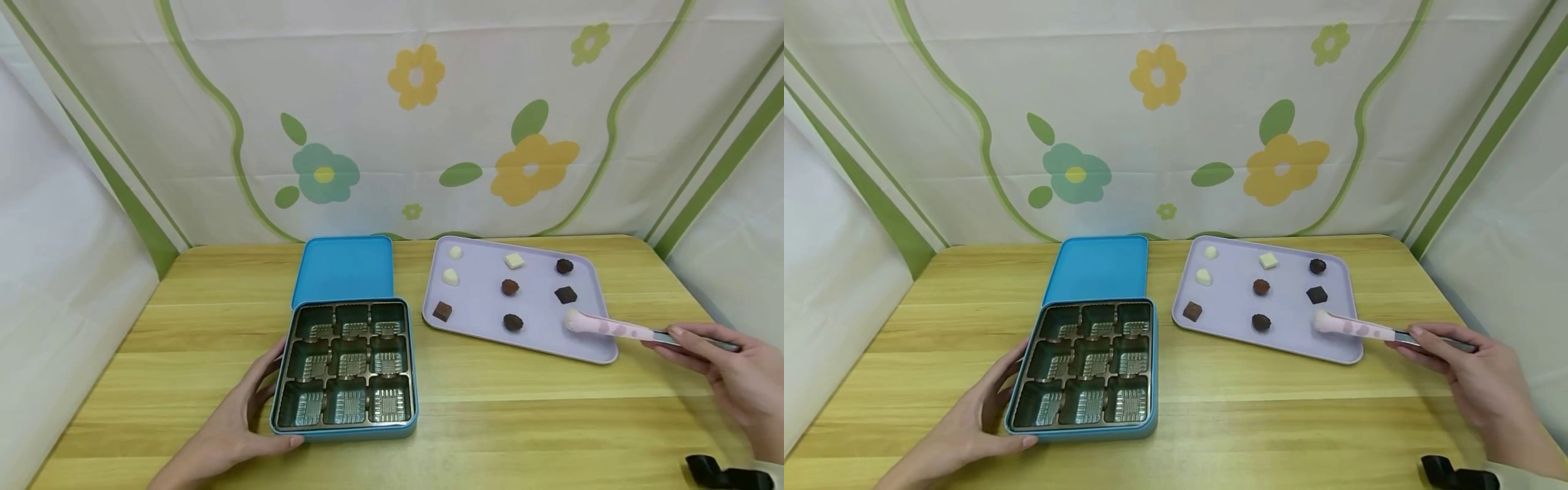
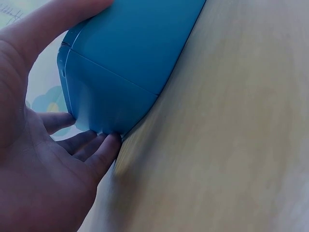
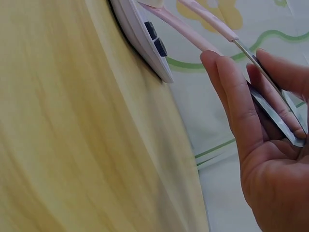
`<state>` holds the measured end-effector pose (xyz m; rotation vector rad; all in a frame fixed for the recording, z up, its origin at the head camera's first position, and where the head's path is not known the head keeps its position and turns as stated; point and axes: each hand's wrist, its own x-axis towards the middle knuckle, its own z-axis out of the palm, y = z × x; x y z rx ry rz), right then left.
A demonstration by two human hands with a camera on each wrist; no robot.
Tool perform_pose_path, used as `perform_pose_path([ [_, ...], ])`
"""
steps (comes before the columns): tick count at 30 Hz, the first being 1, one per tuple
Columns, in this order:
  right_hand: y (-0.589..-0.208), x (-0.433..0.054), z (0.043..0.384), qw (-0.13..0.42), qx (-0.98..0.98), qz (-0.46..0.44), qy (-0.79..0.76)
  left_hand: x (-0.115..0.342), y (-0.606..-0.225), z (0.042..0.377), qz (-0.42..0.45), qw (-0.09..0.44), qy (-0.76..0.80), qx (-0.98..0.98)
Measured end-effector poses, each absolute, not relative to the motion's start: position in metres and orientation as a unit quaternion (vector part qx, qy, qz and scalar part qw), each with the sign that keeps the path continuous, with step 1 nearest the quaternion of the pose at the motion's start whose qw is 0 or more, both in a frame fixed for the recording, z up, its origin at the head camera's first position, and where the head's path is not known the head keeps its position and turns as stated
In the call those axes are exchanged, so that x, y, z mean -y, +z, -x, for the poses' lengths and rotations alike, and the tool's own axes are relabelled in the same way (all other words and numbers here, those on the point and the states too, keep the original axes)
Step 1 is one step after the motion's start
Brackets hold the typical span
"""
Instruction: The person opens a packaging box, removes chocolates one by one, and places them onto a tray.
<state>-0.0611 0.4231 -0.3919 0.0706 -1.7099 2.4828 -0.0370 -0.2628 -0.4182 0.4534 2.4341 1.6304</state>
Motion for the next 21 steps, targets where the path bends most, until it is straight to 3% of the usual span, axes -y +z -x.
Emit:
perform_pose_path([
  [21,-0.392,-0.43,0.0602,0.035,0.597,-0.026,0.801,0.262,-0.4176,0.037,-0.15,0.089,0.554,-0.814],
])
